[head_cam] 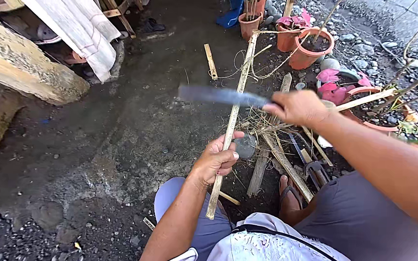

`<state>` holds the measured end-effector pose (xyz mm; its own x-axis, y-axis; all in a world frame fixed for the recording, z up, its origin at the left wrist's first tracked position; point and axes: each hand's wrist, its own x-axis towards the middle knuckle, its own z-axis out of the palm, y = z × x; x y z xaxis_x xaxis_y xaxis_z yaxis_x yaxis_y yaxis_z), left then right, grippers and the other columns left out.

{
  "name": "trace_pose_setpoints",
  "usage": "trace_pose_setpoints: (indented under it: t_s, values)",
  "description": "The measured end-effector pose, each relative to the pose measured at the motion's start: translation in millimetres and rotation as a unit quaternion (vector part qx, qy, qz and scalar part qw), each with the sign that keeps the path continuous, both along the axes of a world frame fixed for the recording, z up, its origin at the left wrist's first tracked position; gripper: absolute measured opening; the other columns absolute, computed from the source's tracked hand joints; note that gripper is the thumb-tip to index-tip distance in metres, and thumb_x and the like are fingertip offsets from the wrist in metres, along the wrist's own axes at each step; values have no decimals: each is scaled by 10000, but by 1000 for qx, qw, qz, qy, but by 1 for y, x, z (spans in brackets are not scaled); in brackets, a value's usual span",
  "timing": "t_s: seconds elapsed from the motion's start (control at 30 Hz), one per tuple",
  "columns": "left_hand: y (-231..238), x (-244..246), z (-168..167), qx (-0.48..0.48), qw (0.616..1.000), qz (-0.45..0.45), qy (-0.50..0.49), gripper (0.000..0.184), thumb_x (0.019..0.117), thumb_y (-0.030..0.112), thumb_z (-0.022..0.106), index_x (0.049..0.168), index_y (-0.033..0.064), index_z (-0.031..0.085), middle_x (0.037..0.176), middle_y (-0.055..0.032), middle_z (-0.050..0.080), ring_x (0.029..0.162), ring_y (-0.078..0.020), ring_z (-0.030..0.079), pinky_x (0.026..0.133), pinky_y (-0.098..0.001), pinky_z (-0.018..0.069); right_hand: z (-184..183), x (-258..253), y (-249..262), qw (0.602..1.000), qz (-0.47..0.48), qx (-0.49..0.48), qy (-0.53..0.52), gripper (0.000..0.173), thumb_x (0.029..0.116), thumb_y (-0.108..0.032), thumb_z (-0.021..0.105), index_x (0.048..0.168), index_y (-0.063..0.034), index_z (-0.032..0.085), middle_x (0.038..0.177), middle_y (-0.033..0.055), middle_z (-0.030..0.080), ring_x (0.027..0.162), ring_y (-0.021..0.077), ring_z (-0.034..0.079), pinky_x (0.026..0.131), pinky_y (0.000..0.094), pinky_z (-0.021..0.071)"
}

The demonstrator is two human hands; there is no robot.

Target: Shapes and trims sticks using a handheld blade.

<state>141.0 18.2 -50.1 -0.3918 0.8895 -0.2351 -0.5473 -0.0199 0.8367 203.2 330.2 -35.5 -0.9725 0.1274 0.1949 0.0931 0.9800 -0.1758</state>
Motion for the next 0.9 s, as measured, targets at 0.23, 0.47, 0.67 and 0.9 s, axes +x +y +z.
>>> trace_pose_setpoints:
  t_s: [0.23,0.47,0.67,0.9]
  values:
    - [7,9,-10,-25,997,-65,-22,440,994,48,505,1432,87,506,659,72,443,418,10,340,365,-134,299,15,14,67,891,-279,-351,-72,716,1059,-660,332,1041,-20,652,690,114,602,506,223,579,524,438,544]
    - [18,-3,-13,62,989,-52,-126,426,1046,138,387,1456,103,499,798,24,547,435,11,399,379,-110,349,23,19,36,833,-208,-509,-60,609,1096,-570,307,941,-68,616,589,31,562,427,142,553,411,304,519]
    - [24,-9,-28,72,991,11,-109,404,1107,248,349,1457,114,499,838,-16,588,540,-51,531,457,-160,457,13,22,-9,959,-19,-280,-45,581,1066,-566,418,967,-53,672,671,63,588,566,213,591,567,474,522]
    - [24,-1,-19,3,989,117,-87,395,1133,244,287,1230,57,620,767,-26,582,487,-51,504,426,-159,438,-8,22,-62,995,86,-44,0,706,1026,-680,364,909,-41,640,688,127,608,629,348,655,520,546,499]
